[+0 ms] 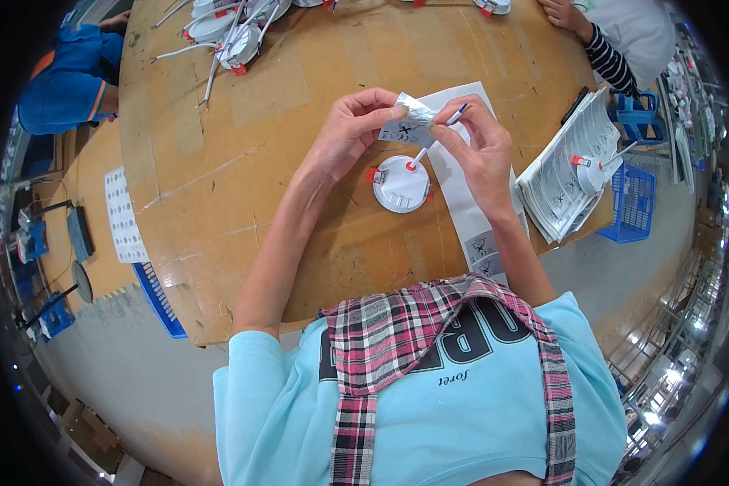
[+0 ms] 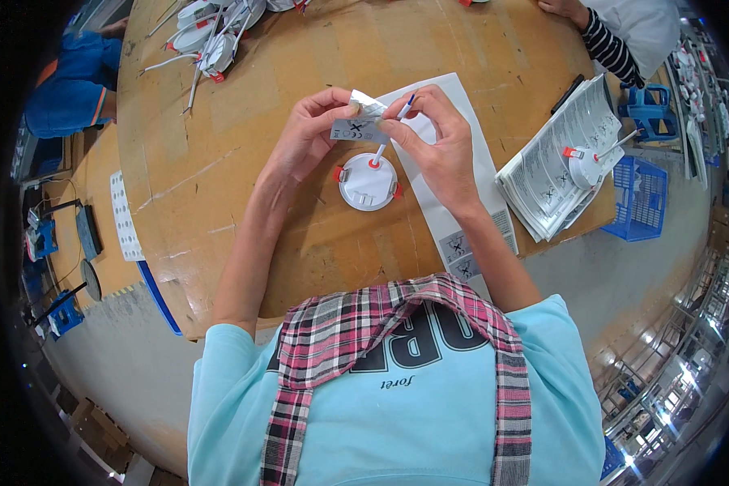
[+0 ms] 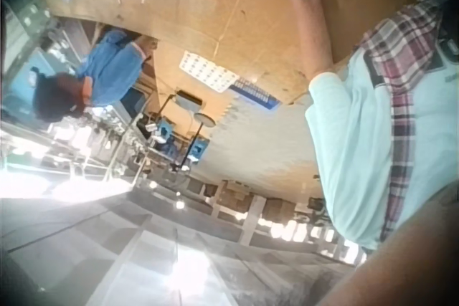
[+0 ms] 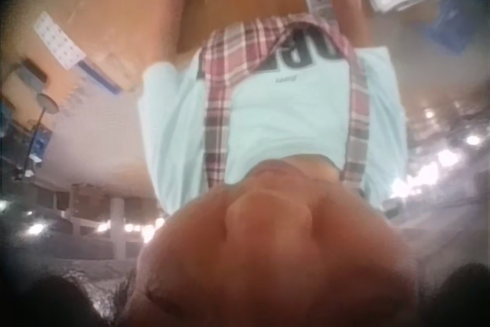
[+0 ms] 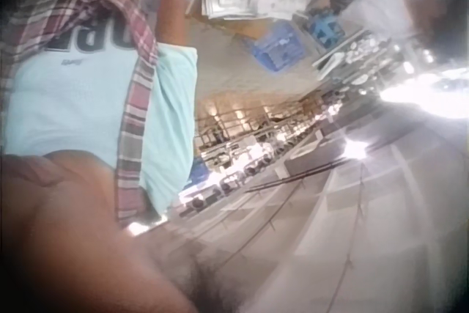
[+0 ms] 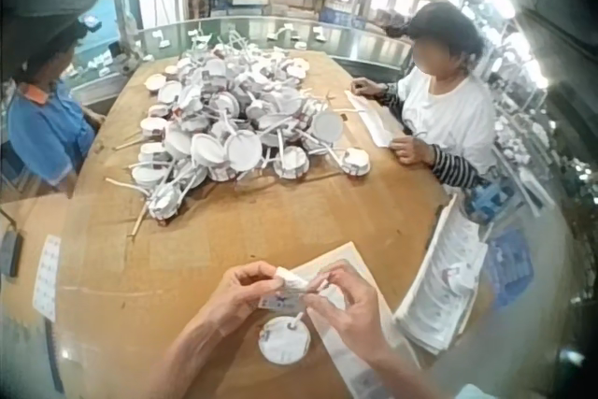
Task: The person peels adhesive labels from a backing sheet and wraps them around the wires of small light fixtures by hand, setting the labeled lights onto the table.
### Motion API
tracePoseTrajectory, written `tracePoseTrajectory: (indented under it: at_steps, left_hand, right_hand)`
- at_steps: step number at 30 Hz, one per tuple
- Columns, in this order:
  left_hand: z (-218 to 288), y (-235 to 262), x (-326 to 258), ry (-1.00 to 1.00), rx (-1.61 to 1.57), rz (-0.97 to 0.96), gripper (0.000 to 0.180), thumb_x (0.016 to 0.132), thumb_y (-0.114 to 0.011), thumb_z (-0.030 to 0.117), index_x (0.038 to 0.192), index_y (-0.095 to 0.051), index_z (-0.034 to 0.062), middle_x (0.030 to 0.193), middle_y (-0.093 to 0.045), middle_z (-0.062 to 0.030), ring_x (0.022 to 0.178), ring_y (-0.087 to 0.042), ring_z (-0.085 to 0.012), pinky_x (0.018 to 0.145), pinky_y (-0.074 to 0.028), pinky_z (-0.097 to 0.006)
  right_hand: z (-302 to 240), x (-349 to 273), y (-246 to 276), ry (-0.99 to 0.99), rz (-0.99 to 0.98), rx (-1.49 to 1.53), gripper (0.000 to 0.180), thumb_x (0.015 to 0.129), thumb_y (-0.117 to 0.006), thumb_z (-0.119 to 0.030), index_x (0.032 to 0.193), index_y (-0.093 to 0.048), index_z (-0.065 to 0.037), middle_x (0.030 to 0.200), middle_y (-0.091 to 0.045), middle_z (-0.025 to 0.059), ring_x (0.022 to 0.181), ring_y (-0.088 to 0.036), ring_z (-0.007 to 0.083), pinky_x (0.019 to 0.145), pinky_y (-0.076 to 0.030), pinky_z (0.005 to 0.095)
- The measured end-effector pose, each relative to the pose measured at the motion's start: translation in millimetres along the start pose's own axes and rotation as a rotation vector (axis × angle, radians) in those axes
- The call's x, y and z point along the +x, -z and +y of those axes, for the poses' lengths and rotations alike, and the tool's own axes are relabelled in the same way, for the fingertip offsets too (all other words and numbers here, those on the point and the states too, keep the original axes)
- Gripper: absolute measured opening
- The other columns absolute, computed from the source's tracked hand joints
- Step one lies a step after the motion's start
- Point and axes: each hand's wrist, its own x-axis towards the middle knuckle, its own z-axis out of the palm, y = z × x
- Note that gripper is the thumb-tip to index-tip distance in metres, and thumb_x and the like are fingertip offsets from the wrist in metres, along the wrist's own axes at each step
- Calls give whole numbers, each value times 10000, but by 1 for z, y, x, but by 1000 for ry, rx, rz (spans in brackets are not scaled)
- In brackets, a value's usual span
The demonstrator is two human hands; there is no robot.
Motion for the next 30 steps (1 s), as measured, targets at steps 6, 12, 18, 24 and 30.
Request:
tracePoseTrajectory:
  at_steps: [6,12,18,24,30]
  left_hand:
    - [-3,2,-5,-40,-6,48,148,870,-626,108,983,-640,13,951,-662,-62,884,-635,-134,832,-521,-300]
    - [0,-5,-5,-42,-1,94,151,872,-626,94,987,-660,3,944,-677,-67,870,-639,-125,809,-522,-279]
    - [0,-6,-4,-70,3,126,145,868,-638,92,971,-677,-2,913,-684,-59,841,-638,-112,768,-521,-257]
    - [-1,-5,-3,-73,-34,110,154,864,-648,100,976,-676,-2,921,-683,-62,843,-638,-115,766,-521,-261]
    - [7,-7,1,79,53,62,147,855,-669,122,955,-673,14,898,-674,-58,832,-638,-120,758,-519,-260]
  right_hand:
    - [-5,-2,-7,-143,68,101,87,854,-644,-43,922,-616,5,900,-642,56,846,-602,114,811,-479,257]
    - [-4,0,-8,-156,102,124,100,864,-638,-53,946,-616,0,905,-653,62,828,-622,111,784,-502,254]
    - [-1,-1,-9,-143,106,127,107,868,-634,-57,957,-620,2,910,-659,63,841,-628,112,797,-506,257]
    - [0,1,-4,-167,47,167,95,849,-664,-71,932,-646,-29,928,-625,42,847,-607,121,790,-494,269]
    - [-10,9,7,349,-48,-284,124,724,-751,-74,825,-698,-121,991,-601,13,954,-523,182,814,-446,304]
